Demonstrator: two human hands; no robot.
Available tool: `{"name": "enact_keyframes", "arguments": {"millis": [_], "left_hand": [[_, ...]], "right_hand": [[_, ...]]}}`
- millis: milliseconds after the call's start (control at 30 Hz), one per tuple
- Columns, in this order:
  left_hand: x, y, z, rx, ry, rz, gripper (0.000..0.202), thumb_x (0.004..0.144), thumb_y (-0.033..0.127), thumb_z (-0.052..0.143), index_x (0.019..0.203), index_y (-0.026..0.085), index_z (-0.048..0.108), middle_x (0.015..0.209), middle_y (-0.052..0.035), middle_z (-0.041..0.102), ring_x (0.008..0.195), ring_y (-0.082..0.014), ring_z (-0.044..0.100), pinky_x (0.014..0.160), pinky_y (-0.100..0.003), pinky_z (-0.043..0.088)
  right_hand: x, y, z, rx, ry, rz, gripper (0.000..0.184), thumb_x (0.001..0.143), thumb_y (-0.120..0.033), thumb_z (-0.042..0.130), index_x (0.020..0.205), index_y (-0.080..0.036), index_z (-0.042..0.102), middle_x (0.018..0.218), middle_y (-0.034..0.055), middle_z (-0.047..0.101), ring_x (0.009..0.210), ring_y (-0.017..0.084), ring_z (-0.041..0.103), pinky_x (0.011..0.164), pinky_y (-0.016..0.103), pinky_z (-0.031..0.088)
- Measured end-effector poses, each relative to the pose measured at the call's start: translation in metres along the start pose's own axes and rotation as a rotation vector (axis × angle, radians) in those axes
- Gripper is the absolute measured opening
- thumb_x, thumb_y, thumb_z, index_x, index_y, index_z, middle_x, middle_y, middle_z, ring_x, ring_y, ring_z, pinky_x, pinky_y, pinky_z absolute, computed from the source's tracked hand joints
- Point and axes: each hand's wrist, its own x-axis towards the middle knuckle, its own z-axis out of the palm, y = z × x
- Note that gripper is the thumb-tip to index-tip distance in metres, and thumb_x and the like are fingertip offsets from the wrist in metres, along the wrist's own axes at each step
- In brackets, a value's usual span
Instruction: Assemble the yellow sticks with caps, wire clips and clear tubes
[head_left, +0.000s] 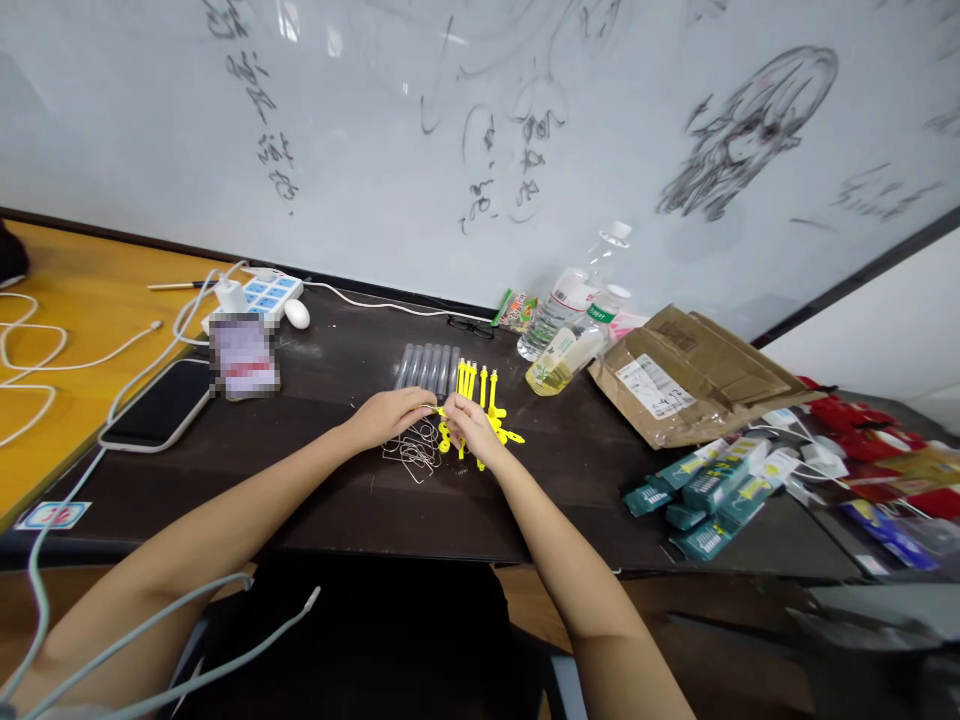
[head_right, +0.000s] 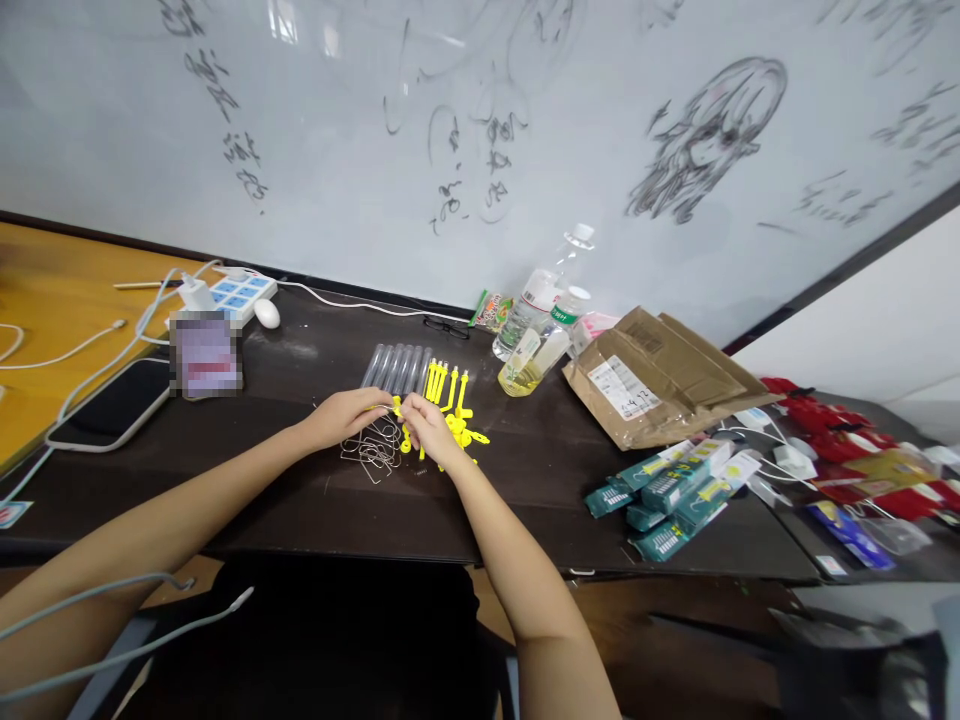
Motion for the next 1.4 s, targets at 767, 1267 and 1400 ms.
{"name": "enact_keyframes", "arguments": {"millis": [767, 1267, 1400], "left_hand": [[-0.002, -0.005, -0.005, -0.344, 0.250, -0.275, 0.026, 0.090, 0.041, 0.046, 0.099, 0.018, 0.056, 0.070, 0.0005, 0.062, 0.053, -0.0096, 0.056, 0.056, -0.022, 0.044], [0.009, -0.008, -0.017, -0.725, 0.665, -0.418, 0.024, 0.079, 0.039, 0.061, 0.081, 0.016, 0.058, 0.052, 0.0048, 0.049, 0.046, -0.0078, 0.049, 0.044, -0.018, 0.043], [0.010, 0.000, -0.021, -0.776, 0.621, -0.353, 0.028, 0.075, 0.040, 0.065, 0.083, 0.014, 0.062, 0.062, 0.0002, 0.059, 0.052, -0.0095, 0.055, 0.049, -0.021, 0.046]], "right_hand": [[0.001, -0.007, -0.028, -0.966, 0.407, -0.219, 0.009, 0.079, -0.020, 0.047, 0.079, -0.020, 0.055, 0.082, 0.0053, 0.055, 0.084, 0.021, 0.046, 0.077, 0.034, 0.035], [-0.004, -0.008, -0.020, -1.170, 0.332, -0.188, 0.010, 0.076, -0.015, 0.052, 0.075, -0.021, 0.060, 0.084, 0.0064, 0.059, 0.087, 0.024, 0.045, 0.077, 0.037, 0.033], [-0.005, -0.013, -0.010, -0.965, 0.229, -0.316, 0.012, 0.084, -0.022, 0.051, 0.080, -0.021, 0.062, 0.085, 0.0054, 0.060, 0.088, 0.022, 0.049, 0.082, 0.037, 0.036]]}}
